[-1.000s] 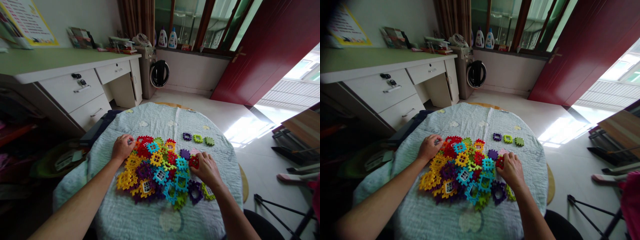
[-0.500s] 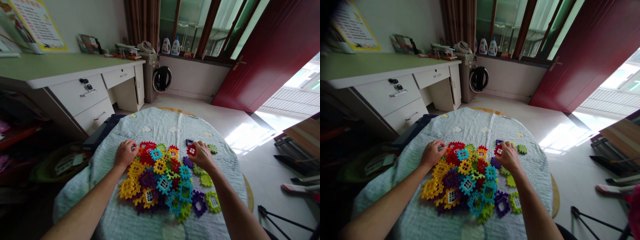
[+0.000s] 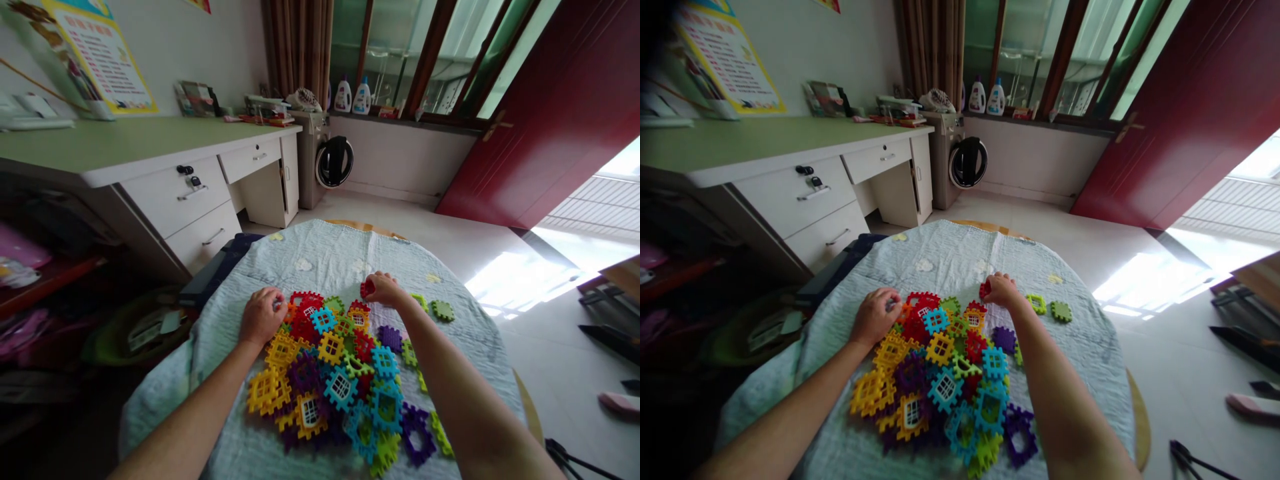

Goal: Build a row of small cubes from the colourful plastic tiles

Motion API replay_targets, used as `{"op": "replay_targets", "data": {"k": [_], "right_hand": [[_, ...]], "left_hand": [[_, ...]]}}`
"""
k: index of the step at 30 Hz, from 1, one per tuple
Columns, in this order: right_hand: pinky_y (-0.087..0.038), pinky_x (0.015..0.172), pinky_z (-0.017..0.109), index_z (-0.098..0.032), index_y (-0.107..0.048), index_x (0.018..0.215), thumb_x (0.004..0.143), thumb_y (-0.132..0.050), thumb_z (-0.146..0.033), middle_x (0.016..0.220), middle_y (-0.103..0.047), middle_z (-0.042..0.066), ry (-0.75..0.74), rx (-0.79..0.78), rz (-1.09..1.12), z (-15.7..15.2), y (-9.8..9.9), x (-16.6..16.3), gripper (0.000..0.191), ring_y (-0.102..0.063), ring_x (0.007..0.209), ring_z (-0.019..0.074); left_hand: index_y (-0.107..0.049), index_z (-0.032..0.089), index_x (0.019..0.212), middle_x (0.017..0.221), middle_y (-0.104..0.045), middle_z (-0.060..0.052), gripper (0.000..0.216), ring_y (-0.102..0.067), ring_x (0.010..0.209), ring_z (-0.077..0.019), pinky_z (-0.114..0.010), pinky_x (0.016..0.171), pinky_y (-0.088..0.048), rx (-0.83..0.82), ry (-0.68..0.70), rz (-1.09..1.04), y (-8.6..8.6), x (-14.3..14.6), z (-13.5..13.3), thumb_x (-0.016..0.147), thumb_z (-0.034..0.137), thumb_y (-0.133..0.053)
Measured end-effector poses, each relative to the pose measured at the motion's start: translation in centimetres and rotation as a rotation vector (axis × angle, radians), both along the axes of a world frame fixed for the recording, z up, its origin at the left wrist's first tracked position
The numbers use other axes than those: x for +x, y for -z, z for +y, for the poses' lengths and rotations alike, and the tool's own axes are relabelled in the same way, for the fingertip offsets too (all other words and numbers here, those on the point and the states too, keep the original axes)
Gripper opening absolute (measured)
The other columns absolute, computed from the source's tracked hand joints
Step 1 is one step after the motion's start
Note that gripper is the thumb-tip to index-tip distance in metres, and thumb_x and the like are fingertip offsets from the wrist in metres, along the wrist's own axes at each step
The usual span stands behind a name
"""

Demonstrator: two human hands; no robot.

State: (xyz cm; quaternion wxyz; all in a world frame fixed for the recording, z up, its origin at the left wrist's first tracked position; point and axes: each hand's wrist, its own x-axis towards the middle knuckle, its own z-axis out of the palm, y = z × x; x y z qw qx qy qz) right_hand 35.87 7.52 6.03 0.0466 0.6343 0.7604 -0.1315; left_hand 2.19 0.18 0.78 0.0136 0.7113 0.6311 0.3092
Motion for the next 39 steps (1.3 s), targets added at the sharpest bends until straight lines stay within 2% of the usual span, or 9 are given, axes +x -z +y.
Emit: {"op": "replay_targets", "data": {"k": [5, 7, 12, 22, 25, 29, 31, 35, 39], "right_hand": [[-0.033, 0.079, 0.032, -0.021, -0.061, 0.119, 0.066, -0.076, -0.039, 0.123, -0.057, 0.011, -0.033, -0.026, -0.019, 0.2, -0.6, 0.8, 0.058, -0.048, 0.109, 0.0299], [-0.033, 0.079, 0.033, -0.022, -0.061, 0.119, 0.067, -0.074, -0.037, 0.123, -0.057, 0.011, -0.036, -0.024, -0.025, 0.2, -0.8, 0.9, 0.056, -0.047, 0.110, 0.0300], [-0.033, 0.078, 0.033, -0.020, -0.066, 0.104, 0.070, -0.070, -0.032, 0.114, -0.061, 0.010, -0.049, -0.024, -0.037, 0.2, -0.6, 0.4, 0.037, -0.050, 0.105, 0.0291], [-0.036, 0.080, 0.034, -0.021, -0.067, 0.104, 0.068, -0.072, -0.032, 0.113, -0.062, 0.010, -0.061, -0.004, -0.020, 0.5, 0.1, 0.6, 0.038, -0.052, 0.104, 0.0293], [-0.037, 0.084, 0.037, -0.020, -0.067, 0.108, 0.067, -0.073, -0.032, 0.114, -0.062, 0.011, -0.052, 0.002, 0.000, 0.6, 0.3, 0.7, 0.043, -0.052, 0.106, 0.0304], [-0.039, 0.090, 0.036, -0.022, -0.055, 0.133, 0.074, -0.069, -0.036, 0.130, -0.057, 0.011, -0.013, 0.026, 0.052, 0.5, -0.5, 3.0, 0.062, -0.051, 0.113, 0.0279], [-0.039, 0.093, 0.036, -0.021, -0.048, 0.140, 0.079, -0.065, -0.035, 0.136, -0.053, 0.012, 0.018, 0.036, 0.061, 0.1, -1.0, 4.8, 0.065, -0.049, 0.118, 0.0274], [-0.036, 0.096, 0.040, -0.020, -0.052, 0.138, 0.072, -0.071, -0.034, 0.136, -0.053, 0.013, 0.054, 0.005, 0.024, -1.3, -1.2, 7.3, 0.070, -0.047, 0.120, 0.0318], [-0.035, 0.094, 0.042, -0.023, -0.059, 0.131, 0.067, -0.075, -0.034, 0.133, -0.055, 0.013, 0.068, -0.016, -0.017, -2.1, -0.3, 7.3, 0.067, -0.046, 0.119, 0.0346]], "left_hand": [[-0.059, 0.022, 0.078, 0.098, -0.069, -0.007, 0.010, -0.061, 0.098, -0.0244, -0.036, 0.093, -0.046, -0.008, -0.019, 0.008, -0.1, 0.1, -0.1, 0.080, 0.028, -0.052], [-0.060, 0.022, 0.078, 0.099, -0.069, -0.007, 0.010, -0.061, 0.098, -0.0243, -0.036, 0.094, -0.046, -0.017, -0.025, 0.012, -0.1, 0.1, -0.1, 0.080, 0.029, -0.052], [-0.060, 0.022, 0.079, 0.098, -0.069, -0.006, 0.012, -0.061, 0.097, -0.0237, -0.036, 0.094, -0.046, -0.027, -0.029, 0.015, -0.1, 0.1, -0.1, 0.081, 0.031, -0.053], [-0.060, 0.022, 0.081, 0.098, -0.068, -0.007, 0.015, -0.061, 0.096, -0.0243, -0.037, 0.093, -0.046, -0.027, -0.022, 0.035, -0.2, 0.2, -0.1, 0.082, 0.035, -0.053], [-0.060, 0.022, 0.081, 0.098, -0.068, -0.007, 0.015, -0.060, 0.097, -0.0242, -0.037, 0.094, -0.045, -0.029, -0.016, 0.029, -0.2, 0.1, -0.1, 0.082, 0.035, -0.053], [-0.060, 0.022, 0.081, 0.098, -0.068, -0.007, 0.015, -0.060, 0.099, -0.0246, -0.037, 0.094, -0.046, -0.022, -0.012, 0.018, -0.1, 0.1, -0.1, 0.081, 0.036, -0.054], [-0.060, 0.022, 0.081, 0.099, -0.068, -0.007, 0.015, -0.060, 0.099, -0.0248, -0.037, 0.094, -0.046, -0.017, -0.012, 0.018, -0.1, 0.0, -0.1, 0.081, 0.036, -0.054], [-0.060, 0.022, 0.081, 0.098, -0.068, -0.007, 0.015, -0.061, 0.098, -0.0246, -0.037, 0.094, -0.046, -0.011, -0.010, 0.028, -0.1, 0.0, 0.0, 0.081, 0.036, -0.053], [-0.059, 0.022, 0.080, 0.097, -0.068, -0.007, 0.015, -0.061, 0.097, -0.0248, -0.037, 0.093, -0.046, -0.002, -0.002, 0.038, -0.1, 0.0, 0.0, 0.082, 0.035, -0.053]]}}
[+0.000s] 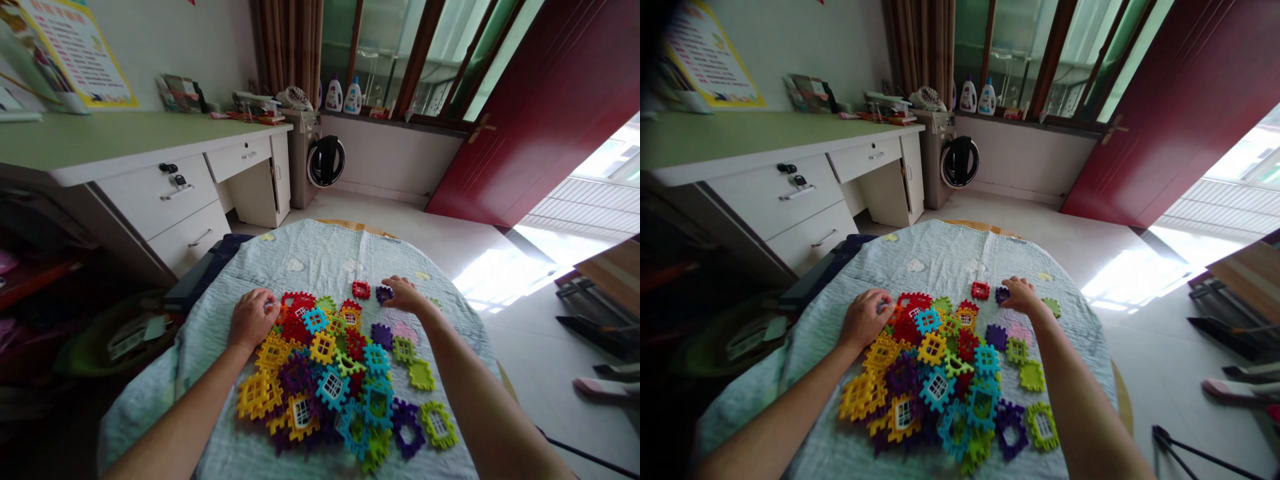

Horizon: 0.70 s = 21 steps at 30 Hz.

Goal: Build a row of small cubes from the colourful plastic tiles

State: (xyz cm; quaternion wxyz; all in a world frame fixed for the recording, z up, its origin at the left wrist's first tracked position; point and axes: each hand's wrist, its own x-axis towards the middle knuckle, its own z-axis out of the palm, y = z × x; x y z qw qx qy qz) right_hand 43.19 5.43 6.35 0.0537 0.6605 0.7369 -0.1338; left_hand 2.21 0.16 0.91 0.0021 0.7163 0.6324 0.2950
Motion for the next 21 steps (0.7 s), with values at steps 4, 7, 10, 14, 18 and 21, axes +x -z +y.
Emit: {"op": "replay_targets", "data": {"k": [4, 7, 10, 14, 18, 21], "right_hand": [[-0.034, 0.090, 0.040, -0.024, -0.065, 0.121, 0.072, -0.070, -0.037, 0.124, -0.058, 0.012, 0.008, 0.011, -0.008, 0.1, 0.6, -0.4, 0.051, -0.047, 0.115, 0.0330], [-0.034, 0.088, 0.038, -0.025, -0.067, 0.117, 0.073, -0.068, -0.037, 0.119, -0.060, 0.011, 0.007, 0.024, -0.004, 0.2, 0.6, -0.5, 0.046, -0.048, 0.112, 0.0314], [-0.034, 0.087, 0.038, -0.024, -0.067, 0.117, 0.073, -0.067, -0.037, 0.117, -0.061, 0.011, 0.009, 0.035, -0.003, 0.1, 0.6, -0.4, 0.046, -0.049, 0.110, 0.0308], [-0.034, 0.086, 0.037, -0.024, -0.068, 0.115, 0.072, -0.068, -0.037, 0.114, -0.061, 0.010, 0.020, 0.055, -0.003, -0.1, 0.6, -0.3, 0.045, -0.049, 0.109, 0.0301], [-0.034, 0.086, 0.036, -0.024, -0.069, 0.113, 0.072, -0.068, -0.037, 0.112, -0.061, 0.009, 0.029, 0.074, 0.007, -0.3, 0.8, -0.2, 0.043, -0.050, 0.107, 0.0296], [-0.034, 0.087, 0.037, -0.023, -0.068, 0.112, 0.073, -0.067, -0.037, 0.112, -0.062, 0.009, 0.034, 0.083, 0.025, -0.3, 1.0, -0.4, 0.042, -0.050, 0.107, 0.0294]], "left_hand": [[-0.059, 0.022, 0.082, 0.098, -0.068, -0.007, 0.016, -0.061, 0.098, -0.0246, -0.037, 0.095, -0.045, -0.010, 0.002, 0.000, 0.1, 0.0, 0.0, 0.083, 0.037, -0.052], [-0.060, 0.022, 0.083, 0.100, -0.068, -0.008, 0.018, -0.060, 0.099, -0.0247, -0.037, 0.095, -0.045, -0.037, -0.005, 0.005, 0.1, -0.1, 0.0, 0.083, 0.038, -0.052], [-0.062, 0.022, 0.081, 0.099, -0.068, -0.007, 0.023, -0.061, 0.096, -0.0251, -0.038, 0.093, -0.046, -0.079, -0.017, 0.009, -0.1, -0.3, 0.4, 0.083, 0.043, -0.052], [-0.063, 0.022, 0.078, 0.090, -0.068, -0.007, 0.032, -0.062, 0.091, -0.0242, -0.036, 0.090, -0.047, -0.131, -0.002, -0.003, -0.7, -0.6, 1.8, 0.086, 0.047, -0.047], [-0.063, 0.021, 0.082, 0.095, -0.068, -0.008, 0.033, -0.062, 0.096, -0.0239, -0.036, 0.094, -0.047, -0.080, 0.038, -0.003, -1.8, -0.3, 4.1, 0.089, 0.047, -0.044], [-0.065, 0.020, 0.088, 0.110, -0.067, -0.009, 0.030, -0.060, 0.108, -0.0249, -0.037, 0.101, -0.044, -0.039, 0.065, 0.027, -2.3, 0.6, 6.1, 0.088, 0.043, -0.045]]}}
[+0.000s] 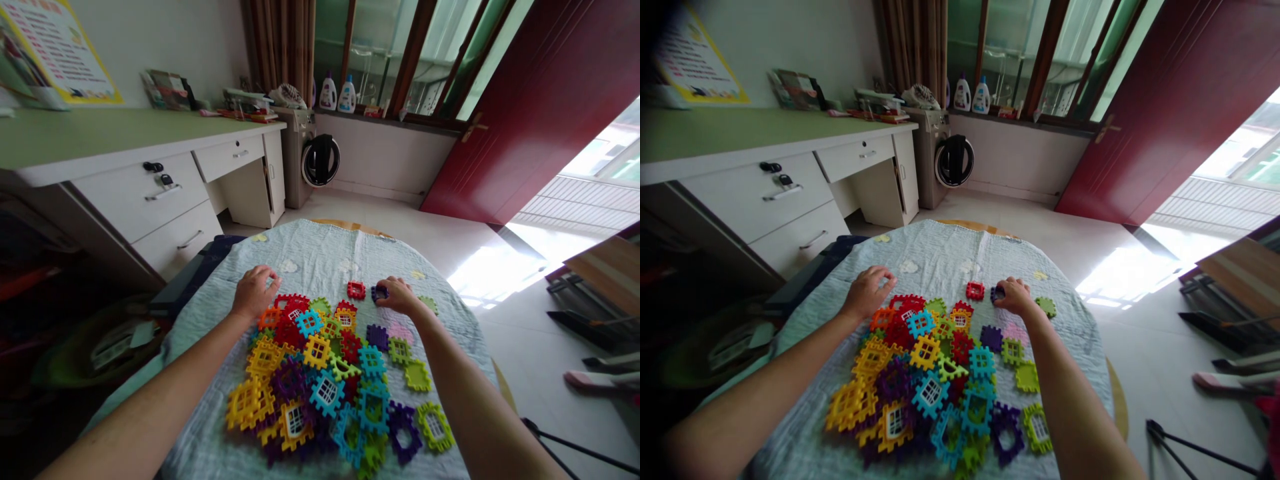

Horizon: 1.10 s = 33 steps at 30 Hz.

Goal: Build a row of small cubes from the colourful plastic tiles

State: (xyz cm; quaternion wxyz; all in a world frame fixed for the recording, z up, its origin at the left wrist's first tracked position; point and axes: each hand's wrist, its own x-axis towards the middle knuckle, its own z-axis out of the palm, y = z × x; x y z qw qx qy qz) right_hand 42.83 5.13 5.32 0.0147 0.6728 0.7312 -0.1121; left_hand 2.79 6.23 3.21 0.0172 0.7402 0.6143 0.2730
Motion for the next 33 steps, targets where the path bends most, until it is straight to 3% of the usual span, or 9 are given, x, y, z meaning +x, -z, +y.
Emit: {"op": "replay_targets", "data": {"k": [3, 7, 11, 13, 15, 20, 27, 33], "right_hand": [[-0.035, 0.090, 0.038, -0.022, -0.065, 0.119, 0.071, -0.069, -0.037, 0.116, -0.060, 0.010, 0.011, 0.013, 0.025, -0.1, 0.2, 0.0, 0.050, -0.050, 0.110, 0.0303], [-0.037, 0.097, 0.039, -0.019, -0.049, 0.138, 0.078, -0.064, -0.043, 0.134, -0.052, 0.014, 0.082, 0.114, 0.117, -1.2, 0.6, 1.9, 0.067, -0.048, 0.119, 0.0294], [-0.037, 0.103, 0.040, -0.013, -0.052, 0.133, 0.089, -0.043, -0.043, 0.134, -0.052, 0.017, 0.418, 0.412, 0.264, -3.8, 2.4, 6.3, 0.054, -0.046, 0.126, 0.0297], [-0.038, 0.104, 0.042, -0.010, -0.054, 0.131, 0.090, -0.036, -0.037, 0.133, -0.053, 0.020, 0.587, 0.478, 0.255, -5.3, 3.7, 8.2, 0.053, -0.046, 0.127, 0.0308], [-0.038, 0.105, 0.043, -0.008, -0.054, 0.130, 0.089, -0.032, -0.033, 0.132, -0.054, 0.021, 0.645, 0.481, 0.250, -6.4, 5.0, 9.5, 0.053, -0.045, 0.127, 0.0307], [-0.037, 0.108, 0.037, -0.012, -0.058, 0.125, 0.090, -0.029, -0.035, 0.133, -0.055, 0.018, 0.638, 0.441, 0.263, -7.4, 6.6, 10.6, 0.051, -0.047, 0.126, 0.0257], [-0.037, 0.108, 0.035, -0.015, -0.066, 0.116, 0.094, -0.022, -0.043, 0.129, -0.060, 0.014, 0.638, 0.411, 0.281, -7.3, 6.5, 11.6, 0.057, -0.049, 0.125, 0.0233], [-0.040, 0.104, 0.036, -0.016, -0.067, 0.118, 0.095, -0.019, -0.046, 0.131, -0.059, 0.014, 0.662, 0.386, 0.282, -7.5, 6.2, 11.6, 0.062, -0.051, 0.124, 0.0248]], "left_hand": [[-0.068, 0.020, 0.095, 0.125, -0.063, -0.011, 0.029, -0.056, 0.119, -0.0261, -0.038, 0.106, -0.042, -0.023, -0.017, 0.035, 0.2, 0.5, 2.0, 0.087, 0.039, -0.047], [-0.068, 0.019, 0.109, 0.134, -0.059, -0.012, 0.034, -0.052, 0.126, -0.0268, -0.039, 0.109, -0.039, -0.132, -0.015, 0.130, 1.6, 0.0, 3.7, 0.086, 0.034, -0.049], [-0.055, 0.023, 0.133, 0.148, -0.048, -0.010, 0.048, -0.039, 0.139, -0.0295, -0.050, 0.113, -0.032, -0.232, -0.050, 0.227, 2.7, -0.8, 3.7, 0.090, 0.041, -0.043], [-0.048, 0.023, 0.140, 0.153, -0.041, -0.010, 0.053, -0.033, 0.143, -0.0296, -0.053, 0.115, -0.027, -0.277, -0.085, 0.256, 2.8, -0.9, 3.5, 0.093, 0.044, -0.038], [-0.044, 0.024, 0.143, 0.156, -0.038, -0.010, 0.055, -0.031, 0.144, -0.0285, -0.053, 0.116, -0.025, -0.308, -0.109, 0.277, 2.7, -0.8, 3.3, 0.094, 0.045, -0.035], [-0.041, 0.023, 0.146, 0.157, -0.035, -0.010, 0.058, -0.030, 0.145, -0.0277, -0.051, 0.116, -0.024, -0.331, -0.150, 0.287, 2.4, -0.6, 3.2, 0.094, 0.047, -0.033], [-0.036, 0.017, 0.148, 0.159, -0.032, -0.012, 0.062, -0.028, 0.146, -0.0277, -0.051, 0.117, -0.022, -0.351, -0.184, 0.307, 2.3, -1.4, 3.3, 0.095, 0.047, -0.028], [-0.039, 0.021, 0.147, 0.157, -0.035, -0.011, 0.060, -0.029, 0.145, -0.0275, -0.051, 0.117, -0.023, -0.325, -0.200, 0.302, 2.5, -1.7, 3.4, 0.094, 0.047, -0.030]]}}
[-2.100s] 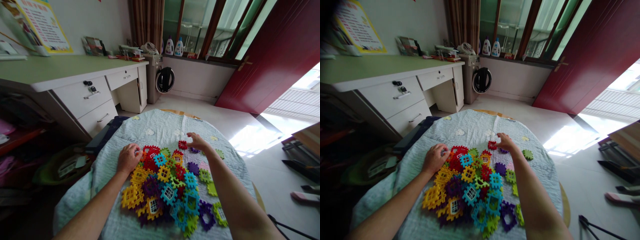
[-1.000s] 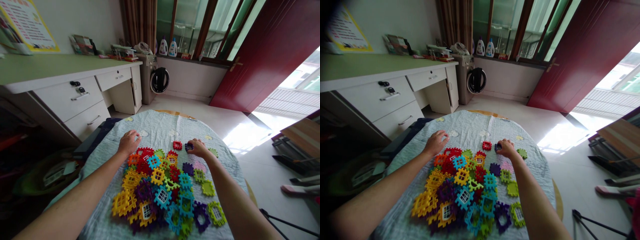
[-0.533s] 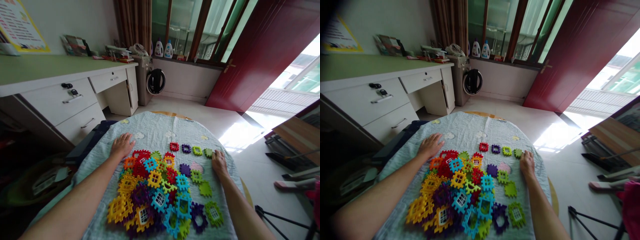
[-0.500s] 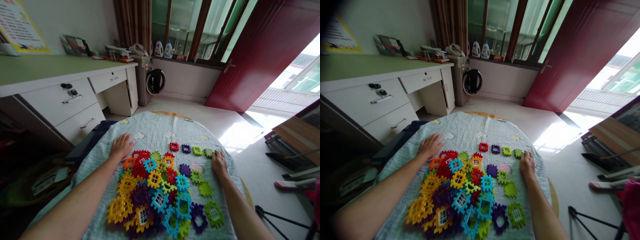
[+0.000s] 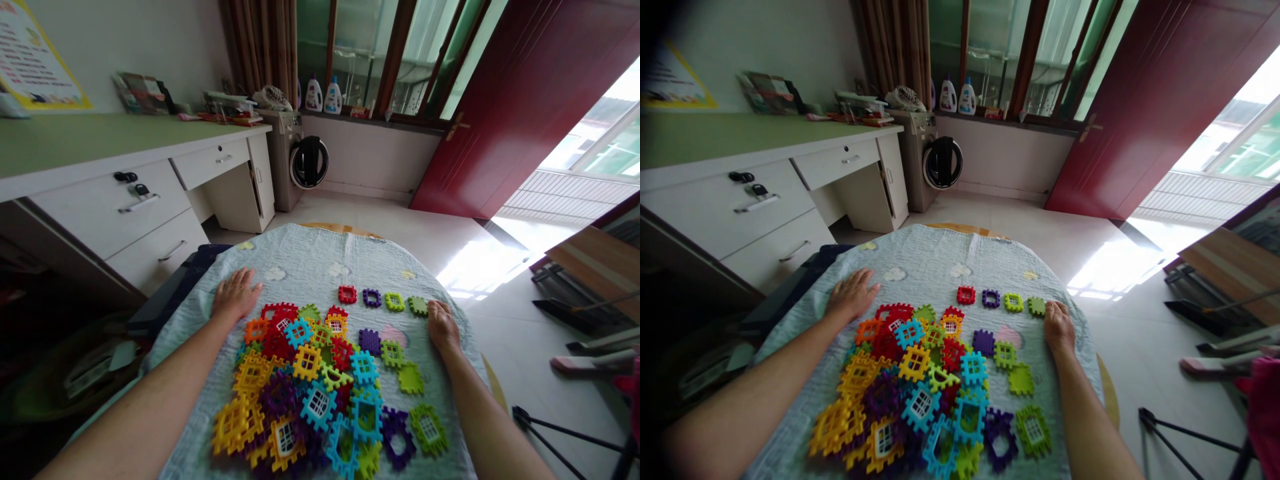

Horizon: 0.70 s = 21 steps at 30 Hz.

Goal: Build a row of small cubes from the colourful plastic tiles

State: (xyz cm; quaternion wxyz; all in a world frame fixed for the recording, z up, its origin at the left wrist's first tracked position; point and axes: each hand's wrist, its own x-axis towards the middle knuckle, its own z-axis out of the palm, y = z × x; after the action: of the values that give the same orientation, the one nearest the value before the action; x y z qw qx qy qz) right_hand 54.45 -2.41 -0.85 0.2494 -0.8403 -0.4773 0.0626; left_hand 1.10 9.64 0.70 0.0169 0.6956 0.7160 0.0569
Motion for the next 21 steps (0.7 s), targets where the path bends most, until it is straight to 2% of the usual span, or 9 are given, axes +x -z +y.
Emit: {"op": "replay_targets", "data": {"k": [11, 21], "right_hand": [[-0.036, 0.109, 0.039, -0.017, -0.063, 0.129, 0.095, -0.015, -0.050, 0.141, -0.053, 0.011, 0.035, -0.080, -0.019, -0.1, -0.4, 0.9, 0.067, -0.049, 0.128, 0.0261], [-0.029, 0.116, 0.038, -0.010, -0.058, 0.134, 0.095, -0.015, -0.047, 0.147, -0.049, 0.013, 0.006, -0.115, -0.099, 0.0, 0.2, 1.9, 0.069, -0.042, 0.137, 0.0247]], "left_hand": [[-0.036, 0.015, 0.148, 0.158, -0.033, -0.013, 0.069, -0.028, 0.145, -0.0305, -0.053, 0.116, -0.024, 0.000, -0.067, 0.000, 0.3, -1.1, 0.5, 0.092, 0.053, -0.027], [-0.039, 0.020, 0.148, 0.157, -0.035, -0.012, 0.070, -0.027, 0.144, -0.0354, -0.055, 0.114, -0.023, 0.062, -0.102, 0.015, 0.8, -1.2, 0.3, 0.091, 0.059, -0.028]]}}
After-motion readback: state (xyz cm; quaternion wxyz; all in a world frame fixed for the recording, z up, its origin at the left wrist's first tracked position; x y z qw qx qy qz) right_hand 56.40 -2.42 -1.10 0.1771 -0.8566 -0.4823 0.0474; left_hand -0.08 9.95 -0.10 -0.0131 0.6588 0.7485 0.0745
